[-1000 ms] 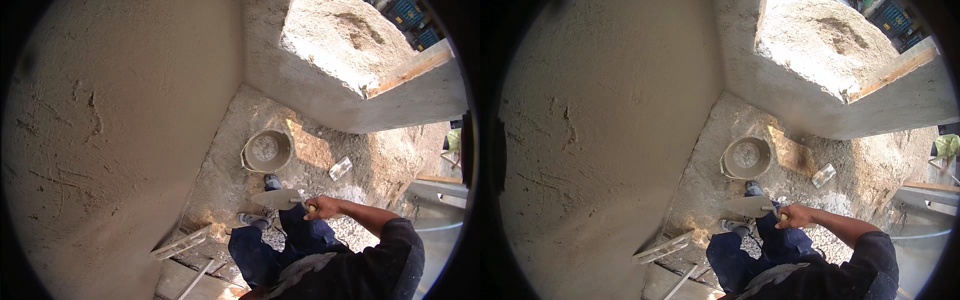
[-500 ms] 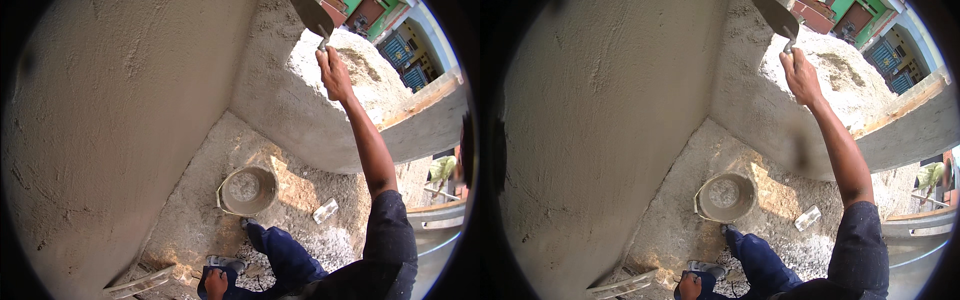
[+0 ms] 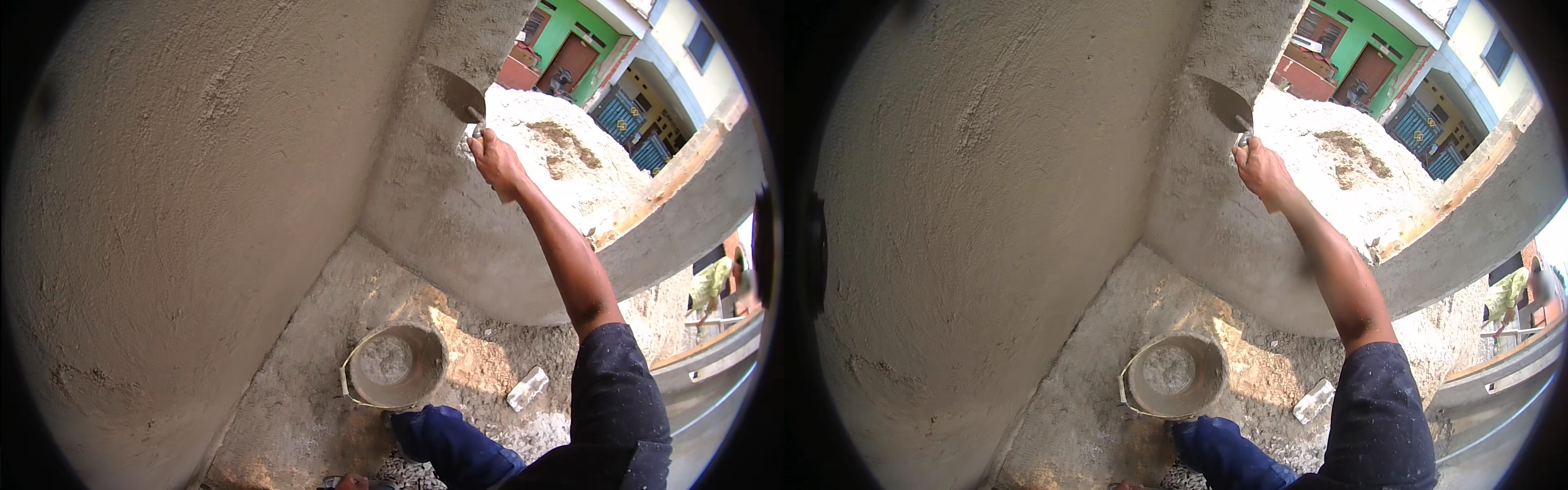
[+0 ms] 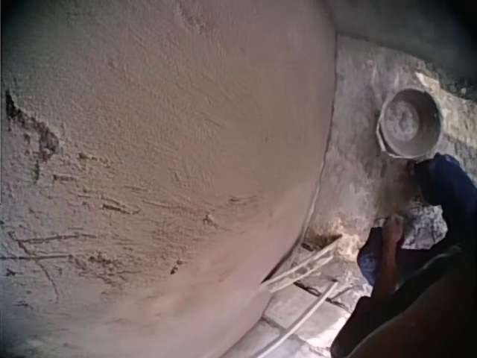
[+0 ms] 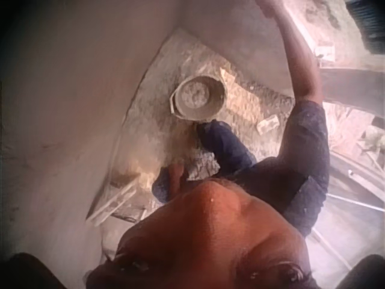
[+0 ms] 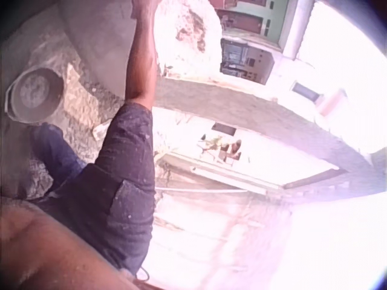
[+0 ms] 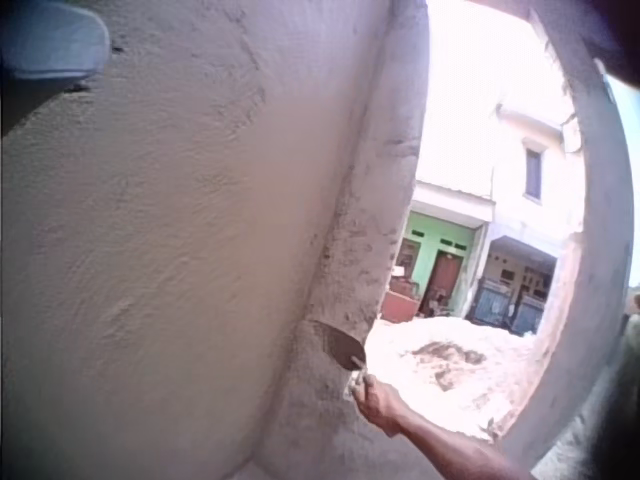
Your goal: The person applies plaster to a concrete wall and floor using a trowel and a wooden float, taking material from a bucket and smoothing the surfaces.
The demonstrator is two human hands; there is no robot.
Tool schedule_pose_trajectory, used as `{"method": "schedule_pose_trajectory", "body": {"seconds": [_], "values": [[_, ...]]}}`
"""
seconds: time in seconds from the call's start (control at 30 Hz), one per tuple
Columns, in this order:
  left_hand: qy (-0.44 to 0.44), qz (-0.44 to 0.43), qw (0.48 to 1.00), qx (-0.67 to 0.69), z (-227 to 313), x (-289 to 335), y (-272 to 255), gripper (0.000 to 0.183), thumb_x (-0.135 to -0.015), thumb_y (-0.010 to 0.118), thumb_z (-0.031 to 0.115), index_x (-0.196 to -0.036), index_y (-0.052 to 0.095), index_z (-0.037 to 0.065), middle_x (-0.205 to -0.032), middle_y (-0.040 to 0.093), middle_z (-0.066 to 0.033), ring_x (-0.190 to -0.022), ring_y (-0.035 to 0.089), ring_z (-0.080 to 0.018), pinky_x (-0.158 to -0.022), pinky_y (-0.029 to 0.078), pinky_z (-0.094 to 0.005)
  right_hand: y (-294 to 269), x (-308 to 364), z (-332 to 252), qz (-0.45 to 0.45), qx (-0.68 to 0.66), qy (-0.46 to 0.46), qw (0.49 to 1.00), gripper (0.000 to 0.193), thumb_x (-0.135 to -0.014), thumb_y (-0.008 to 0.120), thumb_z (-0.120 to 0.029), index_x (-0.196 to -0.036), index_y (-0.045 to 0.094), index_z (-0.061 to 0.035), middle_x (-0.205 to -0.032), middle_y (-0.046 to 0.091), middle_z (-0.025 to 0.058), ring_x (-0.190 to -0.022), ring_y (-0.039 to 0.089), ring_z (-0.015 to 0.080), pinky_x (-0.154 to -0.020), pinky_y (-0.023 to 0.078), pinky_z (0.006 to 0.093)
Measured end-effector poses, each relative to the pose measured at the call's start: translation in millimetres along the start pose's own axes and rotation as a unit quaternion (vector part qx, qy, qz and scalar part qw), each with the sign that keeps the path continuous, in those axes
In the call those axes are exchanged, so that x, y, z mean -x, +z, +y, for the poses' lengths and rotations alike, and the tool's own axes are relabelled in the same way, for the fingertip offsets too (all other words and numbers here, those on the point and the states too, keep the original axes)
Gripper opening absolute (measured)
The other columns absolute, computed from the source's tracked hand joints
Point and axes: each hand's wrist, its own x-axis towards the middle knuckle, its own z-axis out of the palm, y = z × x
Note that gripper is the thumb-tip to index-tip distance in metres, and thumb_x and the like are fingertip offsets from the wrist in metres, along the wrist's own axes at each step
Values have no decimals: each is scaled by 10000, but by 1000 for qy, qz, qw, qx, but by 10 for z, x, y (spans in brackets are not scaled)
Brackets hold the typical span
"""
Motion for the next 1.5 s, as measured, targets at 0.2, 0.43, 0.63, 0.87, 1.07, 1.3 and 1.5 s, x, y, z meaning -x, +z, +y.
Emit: {"method": "schedule_pose_trajectory", "body": {"seconds": [0.2, 0.43, 0.63, 0.87, 1.07, 1.3, 1.5], "values": [[58, 64, 994, 73, -41, -254, -139, 425, -930, 524, 415, -1140, 633, 61, -1132, 634, -217, -1063, 579, -422, -909, 458, -500, -723, -212, -442, 152, -258, -14, 954, 431, -982, 426, -378, -1074, 498, 37, -649, 568, 148, -543, 615, 250, -521, 513, 377], [68, 74, 994, 41, -119, -609, -168, 453, -937, 513, 408, -1165, 615, 30, -1124, 628, -243, -1074, 577, -420, -920, 453, -495, -551, -344, -447, 106, -125, -29, 986, 441, -978, 451, -418, -950, 506, 18, -691, 550, 105, -484, 584, 205, -438, 507, 360], [58, 81, 994, -45, -178, -809, -327, 484, -928, 523, 389, -1239, 571, 21, -1148, 620, -244, -1085, 572, -423, -945, 440, -498, -332, -88, -120, 226, -113, -70, 965, 478, -960, 420, -388, -1070, 532, 63, -723, 624, 167, -562, 642, 266, -539, 531, 396], [117, 200, 971, -50, -708, -1056, -108, 436, -877, 566, 347, -1174, 595, 29, -1096, 628, -252, -1035, 589, -444, -886, 462, -525, 730, 22, -147, 132, -134, -27, 982, 472, -969, 432, -382, -1093, 520, 65, -717, 630, 189, -549, 645, 276, -539, 540, 417], [113, 177, 977, -36, -383, -906, -221, 393, -885, 561, 337, -1117, 606, 22, -1063, 638, -252, -1003, 602, -446, -836, 482, -533, 1321, 379, 217, 70, -22, -60, 995, 517, -959, 465, -407, -1169, 520, 63, -890, 661, 265, -712, 681, 353, -675, 541, 455], [132, 180, 972, -72, -524, -1175, 30, 393, -910, 546, 333, -1157, 589, 31, -1091, 627, -256, -1000, 601, -448, -854, 475, -530, 1132, 177, 68, 186, -74, -48, 979, 508, -966, 429, -374, -1180, 501, 81, -1118, 605, 328, -1095, 571, 462, -943, 445, 509], [125, 142, 981, -49, -168, -873, -152, 437, -907, 570, 333, -1242, 562, 52, -1167, 608, -248, -1049, 588, -437, -888, 472, -498, 2412, 775, 554, -129, 85, -46, 987, 544, -959, 444, -356, -1321, 431, 50, -1165, 623, 257, -1103, 588, 423, -946, 462, 508]]}}
